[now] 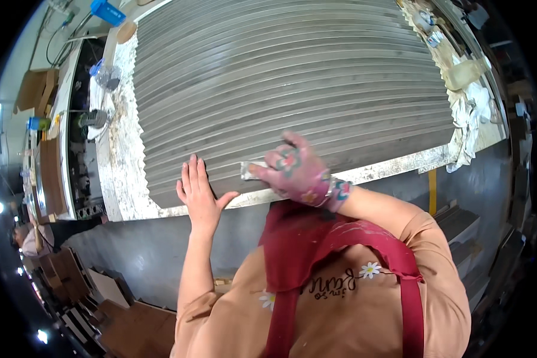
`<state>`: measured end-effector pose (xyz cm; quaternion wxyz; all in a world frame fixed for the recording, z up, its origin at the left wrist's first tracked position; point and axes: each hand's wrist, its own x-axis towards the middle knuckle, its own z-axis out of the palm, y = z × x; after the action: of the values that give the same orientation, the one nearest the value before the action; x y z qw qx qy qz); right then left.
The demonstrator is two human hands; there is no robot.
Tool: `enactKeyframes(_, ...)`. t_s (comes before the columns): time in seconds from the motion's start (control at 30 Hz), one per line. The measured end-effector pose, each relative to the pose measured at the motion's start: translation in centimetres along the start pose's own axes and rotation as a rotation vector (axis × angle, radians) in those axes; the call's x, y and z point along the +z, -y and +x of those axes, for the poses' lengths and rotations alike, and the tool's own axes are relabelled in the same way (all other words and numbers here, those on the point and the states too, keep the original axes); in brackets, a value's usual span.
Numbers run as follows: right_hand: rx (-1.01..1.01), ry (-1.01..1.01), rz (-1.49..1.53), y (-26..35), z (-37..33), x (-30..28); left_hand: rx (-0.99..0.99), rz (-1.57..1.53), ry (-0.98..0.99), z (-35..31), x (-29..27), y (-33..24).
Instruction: The person sands a grooved wood panel by hand using a piece of sandpaper. They move the sandpaper repeatedly across the surface, pausing to brush away dust and check the texture by hand.
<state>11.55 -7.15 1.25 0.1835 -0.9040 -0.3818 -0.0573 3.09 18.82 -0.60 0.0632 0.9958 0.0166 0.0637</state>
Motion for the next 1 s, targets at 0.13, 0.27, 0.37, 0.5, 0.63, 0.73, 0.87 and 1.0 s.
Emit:
enactKeyframes(0.13, 0.154, -0.104, -0.332, -6.3, -2.1, -3.6, 0.006, 0.007, 0.007, -0.1, -0.1, 0.1)
enactKeyframes(0.27, 0.329, -0.051, -0.210, -8.1, 0.0, -2.8, -0.003, -0.002, 0.072, 0.6, -1.0, -0.8)
enactKeyframes(0.37, 0.274, 0.269, 0.341, -1.8, 4.9, -0.9, -0.039, -0.019, 0.093, 0.5, -2.0, -1.3)
enactKeyframes(0.5, 0.388, 0.017, -0.118, -14.5, -0.3, -3.5, -0.014, -0.026, 0.129, 0.5, -2.8, -0.3)
enactKeyframes(0.63, 0.815, -0.175, -0.655, -33.8, -10.6, -13.5, -0.006, -0.344, -0.079, 4.3, -2.9, 1.8)
enactKeyframes(0.73, 1.043, -0.148, -0.598, -35.8, -10.5, -17.0, 0.046, -0.217, -0.192, 11.0, -3.2, 3.5)
enactKeyframes(0.87, 0.651, -0.115, -0.519, -36.2, -9.4, -12.9, 0.051, -0.078, -0.269, 20.2, -0.7, 10.1)
enactKeyframes(1.0, 1.090, -0.220, -0.635, -41.7, -12.6, -15.1, 0.048, -0.019, -0.255, 29.3, 3.3, 13.1)
